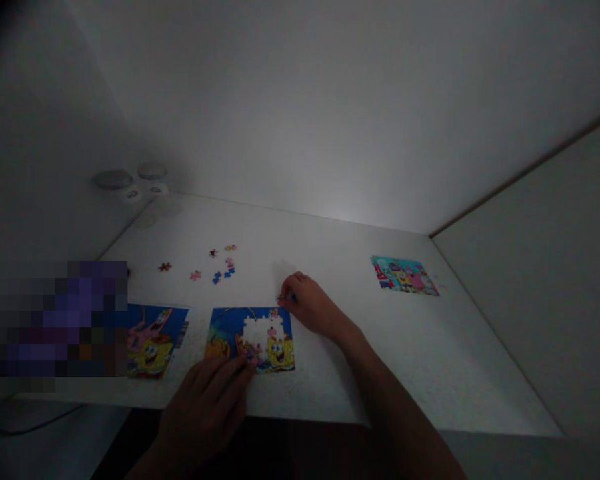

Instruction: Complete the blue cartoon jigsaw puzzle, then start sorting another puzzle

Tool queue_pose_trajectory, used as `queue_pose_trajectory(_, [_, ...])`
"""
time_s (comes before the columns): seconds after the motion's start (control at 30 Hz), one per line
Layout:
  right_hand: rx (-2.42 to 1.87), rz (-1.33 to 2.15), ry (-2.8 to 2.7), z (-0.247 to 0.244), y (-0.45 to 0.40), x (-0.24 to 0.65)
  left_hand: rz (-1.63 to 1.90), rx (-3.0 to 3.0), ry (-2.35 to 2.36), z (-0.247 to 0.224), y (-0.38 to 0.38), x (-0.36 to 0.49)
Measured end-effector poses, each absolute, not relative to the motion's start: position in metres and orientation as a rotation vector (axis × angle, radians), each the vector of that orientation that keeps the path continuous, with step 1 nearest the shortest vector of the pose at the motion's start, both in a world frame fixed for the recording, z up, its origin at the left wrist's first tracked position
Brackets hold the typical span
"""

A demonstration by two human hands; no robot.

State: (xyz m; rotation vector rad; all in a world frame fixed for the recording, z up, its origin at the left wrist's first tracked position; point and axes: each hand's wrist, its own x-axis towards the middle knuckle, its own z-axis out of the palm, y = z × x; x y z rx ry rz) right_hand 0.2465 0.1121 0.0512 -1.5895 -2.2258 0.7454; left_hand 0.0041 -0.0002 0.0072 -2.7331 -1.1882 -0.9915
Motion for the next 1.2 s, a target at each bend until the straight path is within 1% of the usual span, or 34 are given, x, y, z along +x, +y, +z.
queue_pose_trajectory(0.2, [-1.391,1.09,-2.068,0.067,0.1,0.222,-0.977,-2.742,-1.175,0.007,0.001,0.004])
queue_pose_trajectory(0.3, [-1.214,1.257,-2.18,0.067,0.092,0.205,-0.985,-2.722,-1.176,0.008,0.001,0.004])
queue_pose_trajectory(0.43, [-1.055,1.225,-2.325,0.06,0.087,0.194,-0.964,-2.739,-1.171,0.013,0.001,0.004])
queue_pose_trajectory(0.67, [-1.185,1.141,-2.282,0.055,0.084,0.193,-0.972,-2.748,-1.168,0.014,0.002,0.004])
queue_pose_trajectory(0.87, [-1.188,1.012,-2.31,0.05,0.079,0.187,-0.962,-2.746,-1.18,0.014,0.001,0.004])
queue_pose_trajectory(1.03, [-1.152,1.05,-2.251,0.043,0.08,0.189,-0.992,-2.736,-1.194,0.014,0.001,0.005])
queue_pose_trajectory(1.2, [-1.086,1.089,-2.254,0.047,0.081,0.191,-1.0,-2.742,-1.196,0.013,0.001,0.005])
